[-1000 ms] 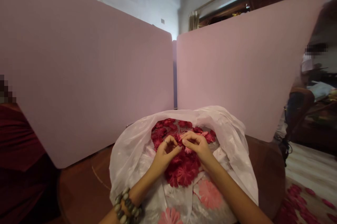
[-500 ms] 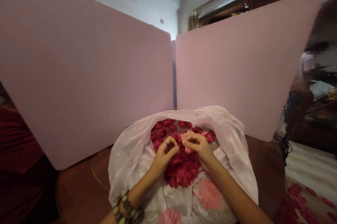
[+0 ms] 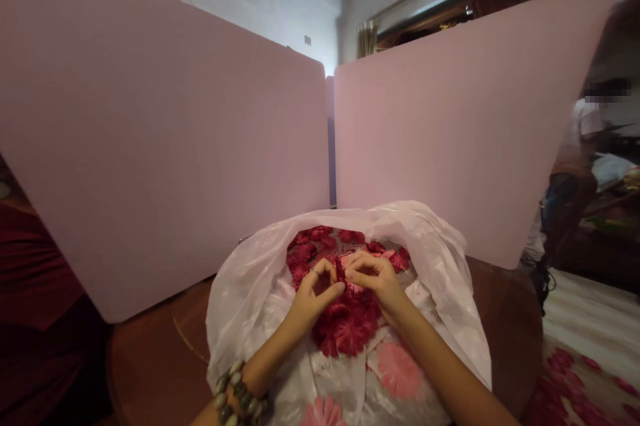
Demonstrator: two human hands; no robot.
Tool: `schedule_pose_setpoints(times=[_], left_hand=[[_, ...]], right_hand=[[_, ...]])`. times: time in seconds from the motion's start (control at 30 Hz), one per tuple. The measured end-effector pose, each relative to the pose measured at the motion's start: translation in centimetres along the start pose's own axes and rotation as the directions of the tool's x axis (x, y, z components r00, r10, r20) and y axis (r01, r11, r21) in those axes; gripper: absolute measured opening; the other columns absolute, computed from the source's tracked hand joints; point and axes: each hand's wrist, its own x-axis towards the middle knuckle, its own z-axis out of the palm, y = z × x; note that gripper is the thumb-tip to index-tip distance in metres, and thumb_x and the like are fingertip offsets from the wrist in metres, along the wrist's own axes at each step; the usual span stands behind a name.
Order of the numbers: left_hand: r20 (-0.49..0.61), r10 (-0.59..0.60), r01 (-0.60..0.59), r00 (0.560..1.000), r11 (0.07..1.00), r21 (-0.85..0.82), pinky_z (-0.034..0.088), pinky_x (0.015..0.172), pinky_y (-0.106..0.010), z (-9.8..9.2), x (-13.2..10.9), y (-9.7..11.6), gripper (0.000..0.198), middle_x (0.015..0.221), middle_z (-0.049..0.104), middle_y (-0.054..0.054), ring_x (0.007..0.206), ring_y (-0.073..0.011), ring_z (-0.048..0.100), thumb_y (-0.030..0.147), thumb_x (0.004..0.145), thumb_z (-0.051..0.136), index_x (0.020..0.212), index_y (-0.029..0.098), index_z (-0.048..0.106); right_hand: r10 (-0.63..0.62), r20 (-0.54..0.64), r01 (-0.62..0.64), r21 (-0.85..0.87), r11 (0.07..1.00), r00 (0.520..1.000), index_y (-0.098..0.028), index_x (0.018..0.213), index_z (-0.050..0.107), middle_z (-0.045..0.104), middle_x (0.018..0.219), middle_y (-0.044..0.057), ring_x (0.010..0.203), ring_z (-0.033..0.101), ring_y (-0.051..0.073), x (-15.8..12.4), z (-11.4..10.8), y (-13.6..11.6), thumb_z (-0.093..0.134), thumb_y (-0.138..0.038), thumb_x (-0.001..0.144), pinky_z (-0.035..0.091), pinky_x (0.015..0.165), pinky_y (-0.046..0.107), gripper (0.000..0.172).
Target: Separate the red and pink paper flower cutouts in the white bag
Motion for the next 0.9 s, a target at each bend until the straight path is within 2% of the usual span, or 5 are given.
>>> schedule_pose_setpoints(times=[0.7,0.9], left_hand=[[0.044,-0.068,0.07,0.997,0.996,-0.05,0.033,0.059,-0.024,0.19,0.09,-0.03,0.031,0.068,0.042,0.004,0.064,-0.0128,0.039,0.039,0.066,0.069,0.069,0.02,0.045],[0.016,-0.045,0.045,0.999,0.999,0.002,0.037,0.066,-0.027,0.28,-0.05,0.47,0.026,0.066,0.044,0.003,0.066,-0.0149,0.041,0.043,0.075,0.059,0.067,0.02,0.048]], right_hand=[[0.027,0.002,-0.027,-0.019,0.999,1.0,-0.022,0.056,0.07,0.062,0.073,0.002,0.074,0.056,0.018,-0.16,0.15,-0.15,0.078,-0.034,0.062,0.044,0.071,0.03,0.016],[0.032,-0.005,-0.032,-0.02,0.999,0.999,-0.021,0.057,0.069,0.062,0.075,0.002,0.077,0.056,0.019,-0.16,0.21,0.0,0.076,-0.035,0.064,0.044,0.075,0.031,0.017]])
